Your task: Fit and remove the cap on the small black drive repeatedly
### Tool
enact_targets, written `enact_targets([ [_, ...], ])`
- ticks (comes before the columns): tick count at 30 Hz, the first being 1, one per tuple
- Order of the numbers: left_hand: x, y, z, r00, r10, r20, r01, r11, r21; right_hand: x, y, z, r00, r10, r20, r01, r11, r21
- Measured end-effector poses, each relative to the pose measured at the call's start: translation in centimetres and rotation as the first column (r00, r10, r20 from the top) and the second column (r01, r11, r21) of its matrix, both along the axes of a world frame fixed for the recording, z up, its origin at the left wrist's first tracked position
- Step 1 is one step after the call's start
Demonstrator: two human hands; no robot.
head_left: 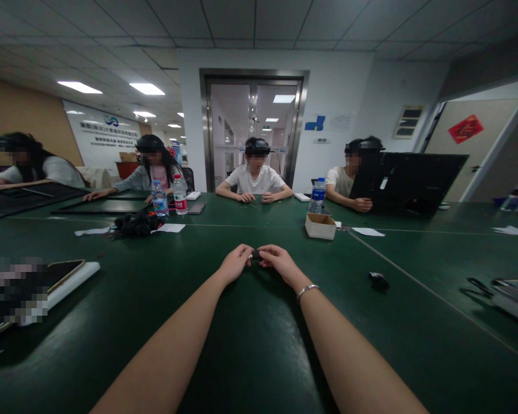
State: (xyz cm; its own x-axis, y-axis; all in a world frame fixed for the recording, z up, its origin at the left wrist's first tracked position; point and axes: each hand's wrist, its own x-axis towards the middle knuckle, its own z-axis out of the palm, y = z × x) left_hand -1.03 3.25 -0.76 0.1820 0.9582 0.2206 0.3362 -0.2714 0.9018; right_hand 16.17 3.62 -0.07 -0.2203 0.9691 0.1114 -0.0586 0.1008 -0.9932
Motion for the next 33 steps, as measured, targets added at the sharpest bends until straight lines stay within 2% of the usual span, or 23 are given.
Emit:
enact_targets([
  [12, -0.08, 0.37, -0.45, 1.000, -0.010, 0.005, 0.009, 0.998, 0.069, 0.02, 0.02, 0.02, 1.000, 0.004, -0.010, -0.004, 1.000, -0.004],
  [24, 0.03, 0.07, -0.03, 0.998, 0.013, 0.057, -0.013, 1.000, 0.000, 0.00, 0.03, -0.02, 1.000, -0.006, 0.001, 0.006, 1.000, -0.002],
  [33, 0.01, -0.03, 0.00, 0.999, 0.031, 0.036, -0.033, 0.999, 0.036, -0.04, 0.03, -0.06, 1.000, -0.013, 0.008, 0.013, 1.000, 0.000],
])
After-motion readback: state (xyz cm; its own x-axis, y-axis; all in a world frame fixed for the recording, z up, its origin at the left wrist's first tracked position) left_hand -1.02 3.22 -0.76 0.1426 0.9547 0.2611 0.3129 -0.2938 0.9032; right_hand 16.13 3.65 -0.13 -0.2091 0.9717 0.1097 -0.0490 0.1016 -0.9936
